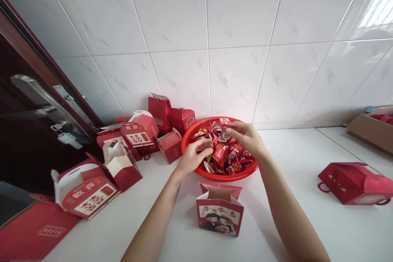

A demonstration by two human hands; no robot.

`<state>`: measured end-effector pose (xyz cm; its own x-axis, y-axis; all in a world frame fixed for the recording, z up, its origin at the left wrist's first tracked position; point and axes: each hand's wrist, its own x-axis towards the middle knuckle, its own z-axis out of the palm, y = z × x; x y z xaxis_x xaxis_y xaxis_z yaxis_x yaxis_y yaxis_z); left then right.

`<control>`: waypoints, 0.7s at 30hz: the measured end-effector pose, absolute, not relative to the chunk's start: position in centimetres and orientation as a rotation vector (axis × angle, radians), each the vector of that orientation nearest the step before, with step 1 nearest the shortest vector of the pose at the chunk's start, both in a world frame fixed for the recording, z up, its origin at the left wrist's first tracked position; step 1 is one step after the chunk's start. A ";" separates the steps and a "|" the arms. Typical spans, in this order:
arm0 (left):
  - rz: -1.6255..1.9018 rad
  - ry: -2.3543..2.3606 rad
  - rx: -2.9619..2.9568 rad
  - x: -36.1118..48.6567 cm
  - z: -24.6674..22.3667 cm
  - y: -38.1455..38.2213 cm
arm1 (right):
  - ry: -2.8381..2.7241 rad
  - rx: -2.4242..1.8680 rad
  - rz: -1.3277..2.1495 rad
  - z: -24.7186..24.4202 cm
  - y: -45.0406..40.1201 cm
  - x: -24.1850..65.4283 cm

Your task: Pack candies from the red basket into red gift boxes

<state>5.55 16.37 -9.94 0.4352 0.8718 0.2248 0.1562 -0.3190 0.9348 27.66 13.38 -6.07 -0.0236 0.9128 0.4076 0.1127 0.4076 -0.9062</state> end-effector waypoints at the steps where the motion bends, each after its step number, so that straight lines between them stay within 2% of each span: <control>1: 0.980 0.853 1.710 5.5 -9.8 16.3 | -1.508 -0.938 0.843 -6.0 13.3 26.9; 7: 1.039 0.861 1.610 5.3 -9.2 15.6 | -1.828 -0.991 0.739 -6.0 13.1 25.4; 12: 1.191 0.940 1.474 5.3 -9.1 15.7 | -1.983 -1.662 0.520 -5.4 12.3 28.7; 15: 1.223 0.971 1.444 5.4 -9.0 15.9 | -2.099 -1.951 0.509 -5.4 11.9 29.2; 21: 1.207 0.982 1.419 5.3 -8.8 16.1 | -2.124 -1.914 0.584 -5.4 12.2 28.6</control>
